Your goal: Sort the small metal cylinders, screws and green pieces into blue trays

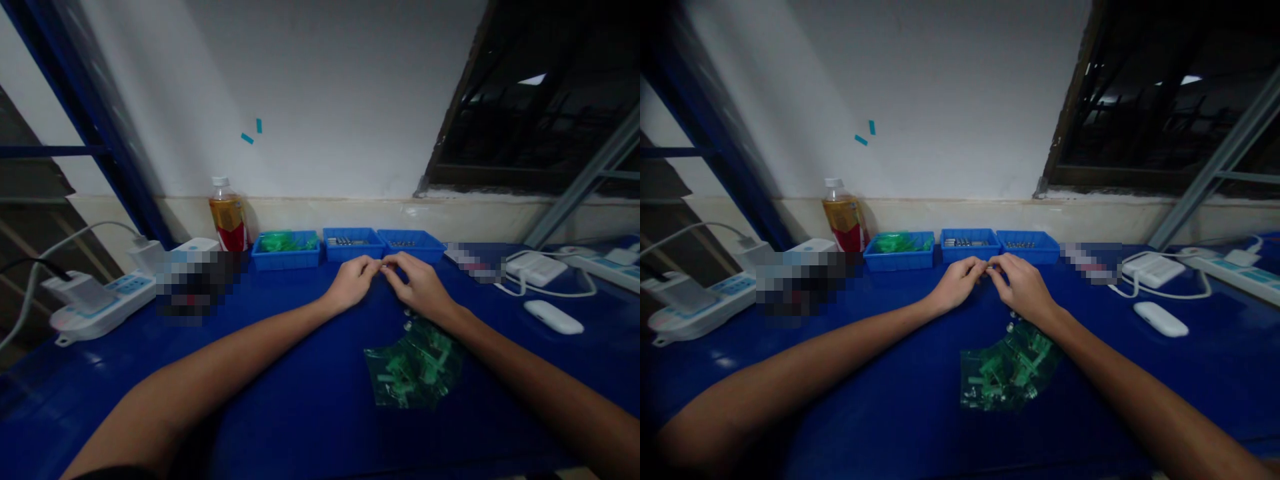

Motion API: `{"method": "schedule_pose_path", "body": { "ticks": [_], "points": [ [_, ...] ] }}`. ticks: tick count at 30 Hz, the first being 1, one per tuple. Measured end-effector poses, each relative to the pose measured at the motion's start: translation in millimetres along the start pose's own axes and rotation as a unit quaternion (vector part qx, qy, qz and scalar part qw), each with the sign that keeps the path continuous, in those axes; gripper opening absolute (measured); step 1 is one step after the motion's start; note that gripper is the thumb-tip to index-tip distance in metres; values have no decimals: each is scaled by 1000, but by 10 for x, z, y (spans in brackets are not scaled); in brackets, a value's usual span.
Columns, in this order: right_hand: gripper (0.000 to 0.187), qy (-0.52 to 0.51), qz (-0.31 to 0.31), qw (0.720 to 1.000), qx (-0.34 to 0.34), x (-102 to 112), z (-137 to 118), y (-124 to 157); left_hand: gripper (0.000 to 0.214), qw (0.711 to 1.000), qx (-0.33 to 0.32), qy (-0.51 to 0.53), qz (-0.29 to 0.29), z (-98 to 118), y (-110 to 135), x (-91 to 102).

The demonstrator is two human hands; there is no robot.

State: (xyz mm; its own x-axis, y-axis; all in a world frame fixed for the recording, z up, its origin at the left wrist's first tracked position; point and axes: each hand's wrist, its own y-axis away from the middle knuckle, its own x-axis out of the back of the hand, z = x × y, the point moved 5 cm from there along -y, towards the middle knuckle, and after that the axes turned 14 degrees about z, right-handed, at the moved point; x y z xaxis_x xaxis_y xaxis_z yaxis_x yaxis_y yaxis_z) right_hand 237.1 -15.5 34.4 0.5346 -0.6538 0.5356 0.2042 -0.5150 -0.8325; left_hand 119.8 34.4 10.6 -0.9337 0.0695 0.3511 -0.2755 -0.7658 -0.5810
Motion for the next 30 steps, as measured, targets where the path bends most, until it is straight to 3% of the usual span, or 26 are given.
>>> {"method": "schedule_pose_path", "body": {
  "ticks": [3, 5, 8, 10, 14, 21, 30],
  "points": [
    [17, 17, 29, 999, -21, 117, 170, -120, 32, 999, -34, -30, -19, 79, 52, -9],
    [19, 59, 55, 995, -55, 235, 451, -249, 26, 989, -116, -71, -59, 208, 134, -33],
    [19, 143, 56, 976, -155, 390, 1075, -433, 39, 937, -272, -140, -171, 403, 321, -125],
    [23, 208, 9, 955, -213, 434, 1479, -506, 41, 903, -321, -165, -233, 447, 407, -175],
    [25, 253, -94, 939, -214, 362, 1896, -577, 34, 898, -318, -173, -250, 410, 399, -205],
    [14, 268, -242, 919, -161, -53, 2054, -646, 20, 915, -298, -155, -223, 363, 353, -188],
    [5, 298, -274, 901, -157, -306, 2228, -637, 31, 943, -225, -158, -187, 335, 326, -124]
  ]
}}
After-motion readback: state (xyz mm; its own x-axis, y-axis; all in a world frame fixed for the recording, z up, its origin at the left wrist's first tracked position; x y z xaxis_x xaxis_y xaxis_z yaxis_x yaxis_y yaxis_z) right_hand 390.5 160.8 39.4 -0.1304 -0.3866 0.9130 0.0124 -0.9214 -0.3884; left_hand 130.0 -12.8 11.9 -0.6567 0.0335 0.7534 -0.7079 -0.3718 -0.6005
